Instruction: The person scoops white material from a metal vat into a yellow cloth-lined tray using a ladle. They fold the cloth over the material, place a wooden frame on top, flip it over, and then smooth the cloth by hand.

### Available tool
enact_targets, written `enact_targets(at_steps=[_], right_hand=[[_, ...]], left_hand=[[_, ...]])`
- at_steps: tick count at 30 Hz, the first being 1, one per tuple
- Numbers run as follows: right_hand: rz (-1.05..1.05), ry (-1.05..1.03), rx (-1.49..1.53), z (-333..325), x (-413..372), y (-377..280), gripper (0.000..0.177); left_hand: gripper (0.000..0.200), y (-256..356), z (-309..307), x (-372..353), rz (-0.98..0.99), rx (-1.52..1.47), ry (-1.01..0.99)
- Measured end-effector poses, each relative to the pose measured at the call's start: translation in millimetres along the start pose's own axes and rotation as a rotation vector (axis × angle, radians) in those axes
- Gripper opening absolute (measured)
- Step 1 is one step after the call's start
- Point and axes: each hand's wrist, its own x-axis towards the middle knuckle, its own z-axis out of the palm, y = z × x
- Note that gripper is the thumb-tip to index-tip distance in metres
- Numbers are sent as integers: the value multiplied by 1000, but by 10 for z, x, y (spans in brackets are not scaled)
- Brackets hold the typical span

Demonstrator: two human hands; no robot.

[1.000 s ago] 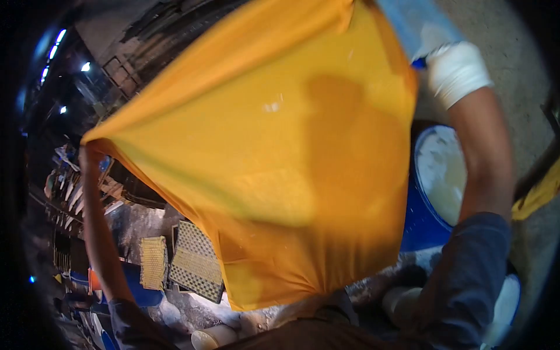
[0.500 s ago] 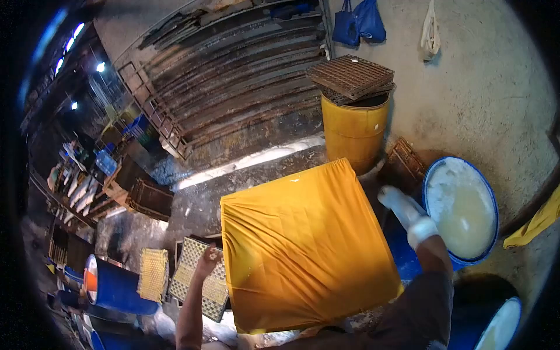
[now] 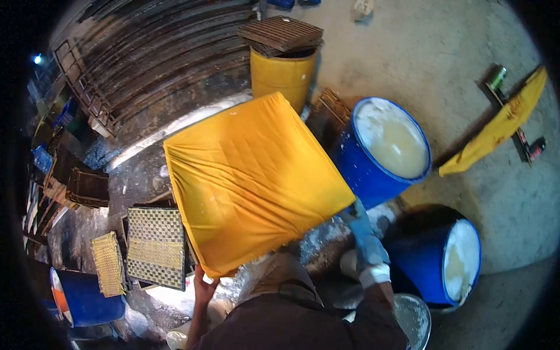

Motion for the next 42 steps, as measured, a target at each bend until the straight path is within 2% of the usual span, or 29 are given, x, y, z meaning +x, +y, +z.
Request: enact_targets(at_steps=[1, 2, 3, 4, 6, 8, 9, 11, 12, 13, 14, 15, 16, 17, 19, 20, 21, 22, 23, 26, 28, 29, 32, 34, 36, 38, 40, 42], right_hand=[[194, -96, 689, -182, 181, 681, 42], [456, -52, 1356, -365, 349, 1354, 39], [371, -108, 1365, -402, 379, 1466, 36], [286, -163, 1374, -433, 406, 1558, 33], [119, -294, 1385, -529, 524, 1946, 27], [143, 260, 849, -488, 601, 1819, 9], [46, 333, 286, -513, 478, 1781, 6], [88, 368, 211, -448, 357, 1464, 7], [124, 411, 130, -434, 340, 1222, 8], [370, 553, 302, -190, 187, 471, 10], [360, 539, 307, -166, 232, 373, 10], [348, 619, 436, -183, 262, 283, 9], [338, 699, 567, -229, 308, 249, 9], [334, 691, 578, -317, 370, 223, 9], [150, 645, 569, -468, 495, 155, 11], [129, 599, 491, -481, 463, -220, 12], [-49, 586, 568, -481, 606, -379, 11], [1, 593, 426, -752, 795, -278, 9], [-1, 639, 464, -849, 896, -437, 10], [-55, 684, 452, -677, 867, -1331, 10], [-42, 667, 368, -741, 1022, -1134, 8], [-30, 657, 276, -815, 1119, -962, 8], [-292, 424, -442, -1164, 1584, 331, 13], [-203, 352, -212, -683, 1253, 104, 7], [-135, 339, -312, -339, 947, -277, 29], [-282, 254, -370, -18, 853, -411, 42], [-422, 79, -439, 598, 555, -1329, 45], [-532, -242, -388, 1137, 495, -1662, 48]], left_hand=[[51, -38, -52, -37, 7, -15, -30], [43, -69, -98, -67, 20, -29, -55], [28, -130, -130, -123, 18, -129, -67], [23, -152, -121, -180, -81, -407, -18], [25, -173, -226, -212, -143, -626, 25], [22, -117, -288, -229, -121, -616, 29], [18, -184, -319, -232, -160, -615, 38], [4, -45, -346, -252, -292, -649, 62], [11, -137, -359, -271, -298, -517, 61], [11, 65, -314, -283, -284, -423, 72], [12, 295, -273, -275, -269, -327, 83], [22, 162, -264, -315, -231, -216, 74], [28, 486, -326, -304, -266, -183, 23], [26, 673, -376, -291, -238, -199, -19], [25, 981, -446, -281, -214, -207, -56], [20, 1134, -475, -281, -144, -254, -44], [15, 1285, -511, -281, -76, -299, -33], [9, 1443, -550, -263, -56, -339, 2], [9, 1623, -607, -265, -85, -373, 0], [10, 1723, -591, -235, -81, -371, 6], [13, 1400, -528, -166, -22, -232, -73], [14, 1465, -467, -180, -75, -253, -97], [13, 1507, -312, -177, -139, -328, -71], [11, 1366, -379, -92, -84, -327, 174], [16, 1613, -507, -41, -219, -372, 294], [19, 1650, -510, 2, -202, -374, 334], [19, 1545, -395, 65, -183, -354, 357], [20, 1569, -298, 121, -161, -337, 383]])
